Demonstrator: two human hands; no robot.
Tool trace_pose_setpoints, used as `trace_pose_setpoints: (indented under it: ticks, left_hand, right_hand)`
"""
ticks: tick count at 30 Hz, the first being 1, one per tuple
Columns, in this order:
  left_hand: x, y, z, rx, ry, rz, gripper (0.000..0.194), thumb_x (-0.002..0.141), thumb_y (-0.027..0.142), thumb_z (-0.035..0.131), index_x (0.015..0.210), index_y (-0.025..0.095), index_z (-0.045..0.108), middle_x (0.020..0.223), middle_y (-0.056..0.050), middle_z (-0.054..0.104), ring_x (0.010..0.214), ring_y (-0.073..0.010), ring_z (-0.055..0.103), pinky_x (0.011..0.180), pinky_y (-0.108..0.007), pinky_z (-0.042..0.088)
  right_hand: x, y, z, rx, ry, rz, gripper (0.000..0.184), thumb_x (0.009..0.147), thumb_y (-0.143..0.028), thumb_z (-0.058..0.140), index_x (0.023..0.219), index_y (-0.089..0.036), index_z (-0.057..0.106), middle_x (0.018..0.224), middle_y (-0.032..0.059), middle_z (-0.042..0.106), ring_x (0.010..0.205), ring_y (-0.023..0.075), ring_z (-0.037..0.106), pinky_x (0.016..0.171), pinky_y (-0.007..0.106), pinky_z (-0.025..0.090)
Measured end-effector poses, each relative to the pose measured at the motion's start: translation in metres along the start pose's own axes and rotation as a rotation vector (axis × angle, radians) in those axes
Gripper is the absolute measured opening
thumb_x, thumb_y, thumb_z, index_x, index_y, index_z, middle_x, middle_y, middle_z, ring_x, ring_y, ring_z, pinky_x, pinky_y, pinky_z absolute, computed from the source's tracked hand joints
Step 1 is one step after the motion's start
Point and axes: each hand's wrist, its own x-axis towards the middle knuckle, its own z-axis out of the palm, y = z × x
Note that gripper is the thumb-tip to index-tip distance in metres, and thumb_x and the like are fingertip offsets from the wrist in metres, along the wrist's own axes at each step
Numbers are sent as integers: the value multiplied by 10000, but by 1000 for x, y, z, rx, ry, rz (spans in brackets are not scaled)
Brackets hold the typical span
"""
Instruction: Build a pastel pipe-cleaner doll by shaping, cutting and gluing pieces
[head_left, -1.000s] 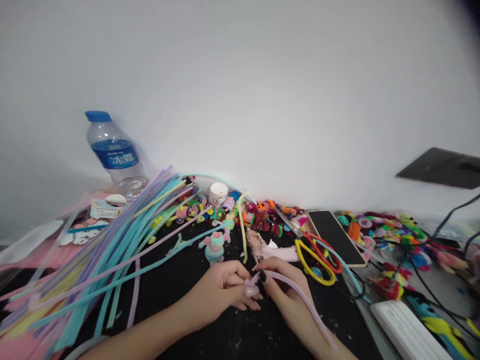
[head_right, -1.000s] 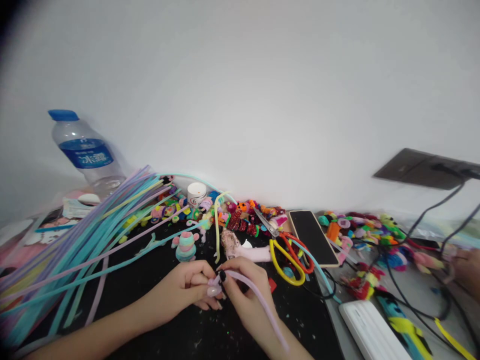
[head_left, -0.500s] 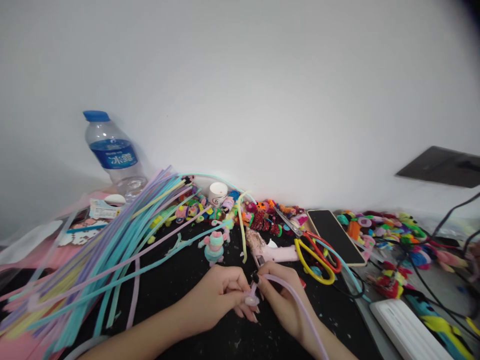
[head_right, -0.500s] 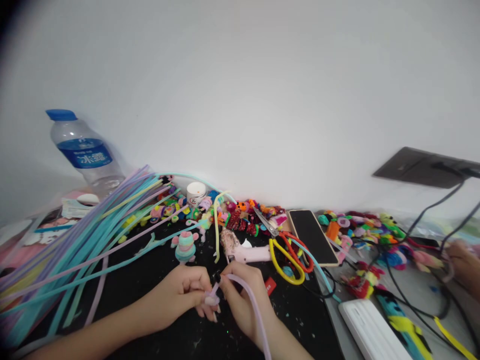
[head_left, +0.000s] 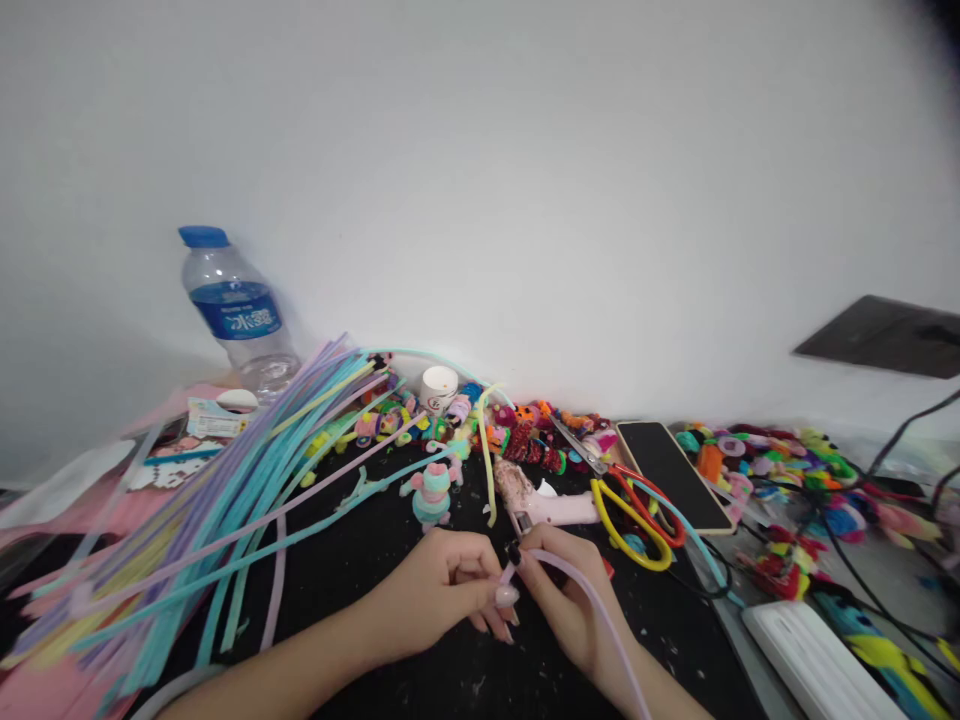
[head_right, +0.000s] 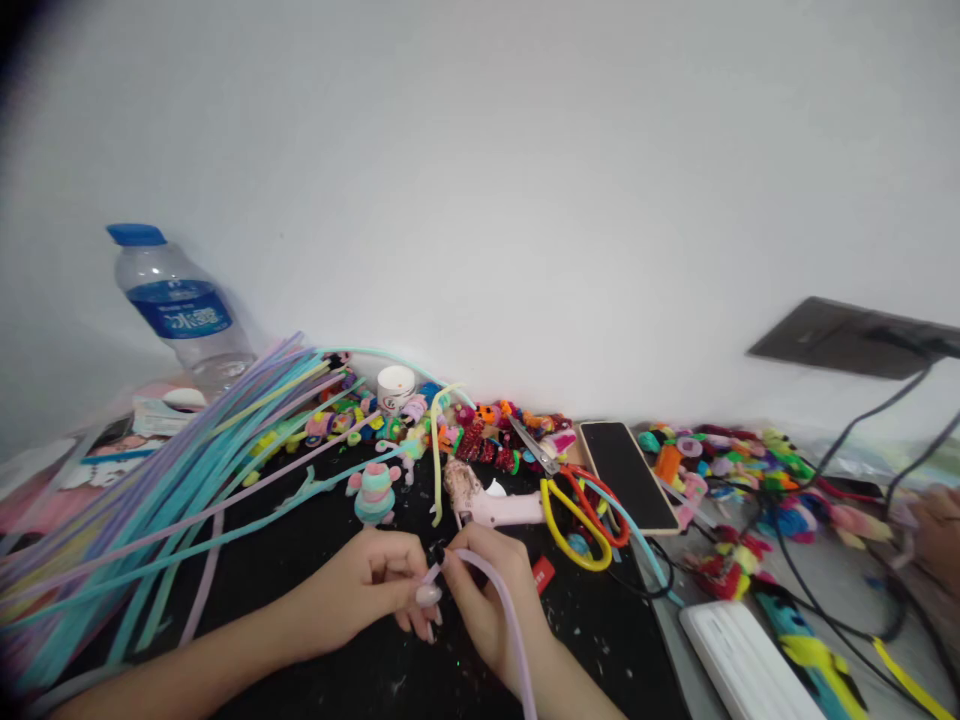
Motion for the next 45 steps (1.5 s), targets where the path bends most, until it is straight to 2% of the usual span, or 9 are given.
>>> trace_pose_setpoints:
  ticks: [9,12,16,19,22,26,30,38,45]
  left_hand:
    - [4,2,-3,-52,55,41,181,756,284,602,691,128,536,576,-16,657,491,-127,631,468,-201,446]
    - [7,2,-7,-93,163,65,189,755,298,605,706,130,531,571,-1,647,470,-113,621,465,-195,450]
    - [8,3,-10,-145,241,67,174,730,279,634,744,124,556,630,-7,662,541,-113,642,523,-197,470]
    - [8,3,-9,-149,249,50,183,724,284,635,740,120,556,656,-23,670,577,-125,651,549,-209,478]
    - [8,3,-6,-129,235,38,192,720,289,631,765,118,556,666,-29,666,585,-134,653,560,-224,483]
    - [9,2,-6,-115,205,62,233,717,287,633,868,132,546,685,-21,656,574,-137,651,544,-222,479]
    - [9,1,-9,-176,181,75,308,773,369,575,986,155,514,730,-34,658,568,-140,652,524,-215,469]
    - [7,1,-13,-302,61,12,400,823,449,470,988,102,581,662,-66,652,527,-149,627,504,-228,466]
    - [5,6,-10,-82,-26,-23,260,759,329,605,946,149,608,760,-54,690,528,-119,628,500,-198,441]
  right_hand:
    - [8,-1,-11,-42,-34,-49,195,849,-257,460,720,-173,579,622,5,574,570,135,515,537,224,393]
    - [10,-1,-24,-112,14,-91,128,835,-218,463,898,-194,571,820,30,621,728,166,564,677,263,422]
    - [14,10,-49,-214,192,-34,249,780,-163,441,1020,-193,502,859,37,586,722,173,562,631,269,433]
    - [13,21,-70,-339,280,27,305,725,-156,471,1026,-190,505,873,42,588,729,186,559,643,290,431]
    - [9,28,-80,-313,262,101,149,795,-242,453,905,-187,537,743,24,593,634,172,548,593,281,426]
    - [2,26,-75,-167,309,115,141,852,-306,433,866,-201,526,595,-22,526,514,142,490,486,243,385]
    - [-5,19,-66,-34,360,-22,125,882,-272,412,861,-212,519,629,-20,530,554,135,515,531,235,416]
    - [-13,8,-55,-206,38,-317,173,856,-116,429,910,-220,557,827,15,628,756,141,589,691,224,441]
    - [-11,11,-55,-194,156,-290,152,853,-134,448,901,-226,559,850,20,632,785,153,598,704,235,458]
